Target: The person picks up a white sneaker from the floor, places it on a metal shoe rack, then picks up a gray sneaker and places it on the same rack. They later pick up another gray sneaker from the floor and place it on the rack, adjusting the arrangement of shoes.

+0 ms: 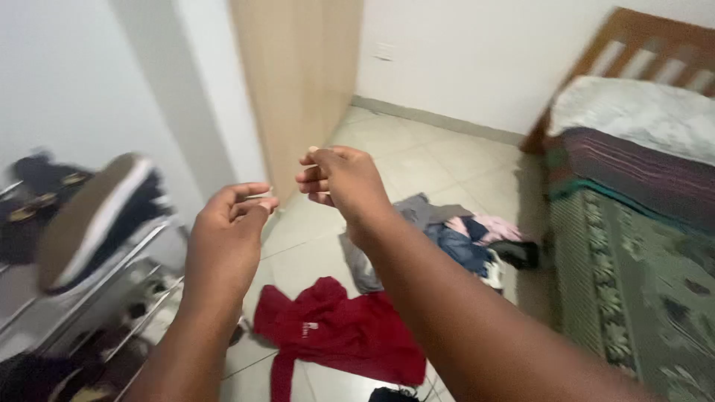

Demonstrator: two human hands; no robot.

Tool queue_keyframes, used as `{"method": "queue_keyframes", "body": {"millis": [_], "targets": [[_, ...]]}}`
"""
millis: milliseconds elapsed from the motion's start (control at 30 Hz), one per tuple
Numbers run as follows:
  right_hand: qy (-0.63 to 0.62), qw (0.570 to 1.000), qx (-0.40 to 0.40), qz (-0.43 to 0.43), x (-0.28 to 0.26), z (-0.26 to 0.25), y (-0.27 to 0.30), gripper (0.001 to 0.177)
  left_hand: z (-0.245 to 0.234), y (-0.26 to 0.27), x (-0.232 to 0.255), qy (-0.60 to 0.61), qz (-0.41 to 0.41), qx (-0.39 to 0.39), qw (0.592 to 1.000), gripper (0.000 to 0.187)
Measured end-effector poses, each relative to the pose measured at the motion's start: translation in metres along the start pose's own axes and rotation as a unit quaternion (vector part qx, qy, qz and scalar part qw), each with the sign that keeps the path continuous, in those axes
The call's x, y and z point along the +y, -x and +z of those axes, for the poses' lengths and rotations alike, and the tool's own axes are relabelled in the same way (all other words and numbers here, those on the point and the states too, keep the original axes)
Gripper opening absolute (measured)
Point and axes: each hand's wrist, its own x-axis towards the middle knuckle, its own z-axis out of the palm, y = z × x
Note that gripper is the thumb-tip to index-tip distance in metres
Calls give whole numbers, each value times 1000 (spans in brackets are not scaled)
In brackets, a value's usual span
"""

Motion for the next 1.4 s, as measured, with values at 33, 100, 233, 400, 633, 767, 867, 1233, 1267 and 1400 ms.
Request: {"method": "queue_keyframes", "body": {"millis": [33,100,233,400,633,767,867,1233,1267,1400], "targets": [[-14,1000,14,0,0,-18,0,28,13,1,3,3,16,-14,1000,33],[-42,998,42,-1,1,-51,3,26,39,3,10,9,48,-43,998,32],[-45,993,106,18,9,-108,7,25,89,6,14,11,68,-89,994,32],[-46,985,163,43,21,-169,13,25,147,8,7,13,93,-135,986,32],[-91,970,221,38,48,-227,19,23,201,-5,-5,26,97,-186,977,32],[-105,961,250,48,70,-255,17,23,223,-21,-10,25,70,-196,978,35],[-107,958,262,50,84,-278,12,26,244,-36,-12,29,46,-215,975,40],[-116,937,312,104,116,-353,-88,27,377,-128,-5,3,26,-326,945,55],[-112,934,319,112,121,-361,-95,27,390,-135,-5,-4,20,-334,942,54],[-100,932,333,104,153,-398,-120,29,451,-165,-10,-65,6,-344,937,53]]}}
